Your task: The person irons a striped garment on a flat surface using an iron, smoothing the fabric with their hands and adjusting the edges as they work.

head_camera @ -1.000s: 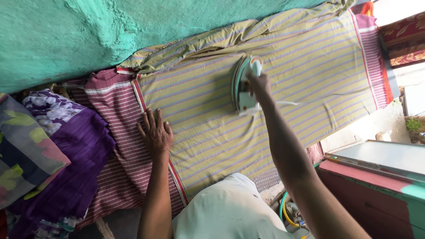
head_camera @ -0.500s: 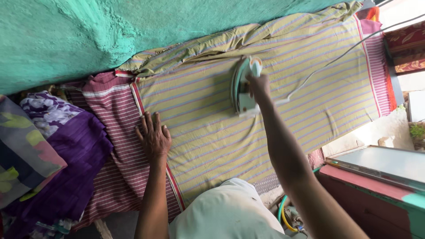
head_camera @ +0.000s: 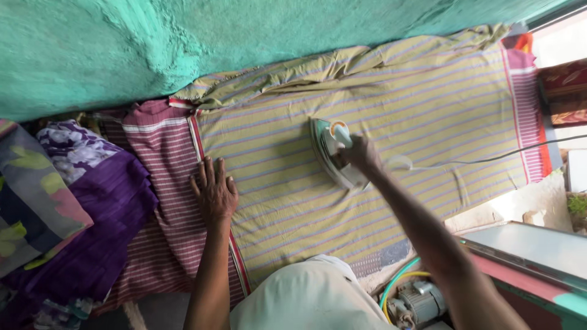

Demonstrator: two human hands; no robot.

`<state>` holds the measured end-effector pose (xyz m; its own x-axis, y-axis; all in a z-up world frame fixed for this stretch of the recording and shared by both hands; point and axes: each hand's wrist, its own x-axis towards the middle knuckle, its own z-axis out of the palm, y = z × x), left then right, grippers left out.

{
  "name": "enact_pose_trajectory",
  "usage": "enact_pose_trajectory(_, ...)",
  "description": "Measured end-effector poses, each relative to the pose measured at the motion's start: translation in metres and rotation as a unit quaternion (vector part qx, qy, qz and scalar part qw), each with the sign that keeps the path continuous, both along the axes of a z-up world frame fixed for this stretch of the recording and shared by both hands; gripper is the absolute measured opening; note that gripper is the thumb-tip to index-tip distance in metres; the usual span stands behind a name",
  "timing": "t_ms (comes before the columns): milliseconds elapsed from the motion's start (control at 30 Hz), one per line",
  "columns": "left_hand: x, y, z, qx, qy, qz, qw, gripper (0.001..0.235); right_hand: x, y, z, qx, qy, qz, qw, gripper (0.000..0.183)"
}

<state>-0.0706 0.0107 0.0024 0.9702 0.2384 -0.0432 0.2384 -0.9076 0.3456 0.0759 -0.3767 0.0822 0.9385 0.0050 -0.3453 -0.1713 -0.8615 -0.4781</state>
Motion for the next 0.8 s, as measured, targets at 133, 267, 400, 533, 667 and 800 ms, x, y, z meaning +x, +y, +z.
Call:
enact_pose_trajectory(133, 0.003, -0.001, 0.001, 0.028, -0.008, -0.001, 1.0, 0.056, 0.065, -0.022, -0.019, -0.081, -0.121, 0.308, 0.94, 0.051)
enact_pose_trajectory(267, 0.004, 0.0, 0.0, 0.023, 0.011, -0.003, 1.0, 0.056, 0.116, -0.029, -0.032, -0.064, -0.274, 0.424, 0.861, 0.043)
enact_pose_trajectory(400, 0.003, 0.0, -0.003, 0.008, 0.005, -0.003, 1.0, 0.057, 0.141, -0.012, -0.038, -0.082, -0.292, 0.356, 0.884, 0.028)
enact_pose_trajectory(533, 0.006, 0.0, -0.003, 0.02, 0.011, -0.016, 1.0, 0.058, 0.14, 0.01, -0.032, -0.123, -0.295, 0.274, 0.907, 0.025)
enact_pose_trajectory(667, 0.001, 0.0, -0.004, 0.021, -0.004, -0.013, 1.0, 0.057, 0.126, 0.012, -0.007, -0.1, -0.262, 0.262, 0.924, 0.035)
enact_pose_trajectory(800, 0.0, 0.0, -0.005, 0.023, -0.005, -0.009, 1.0, 0.057, 0.086, -0.004, 0.02, -0.059, -0.038, 0.157, 0.985, 0.031)
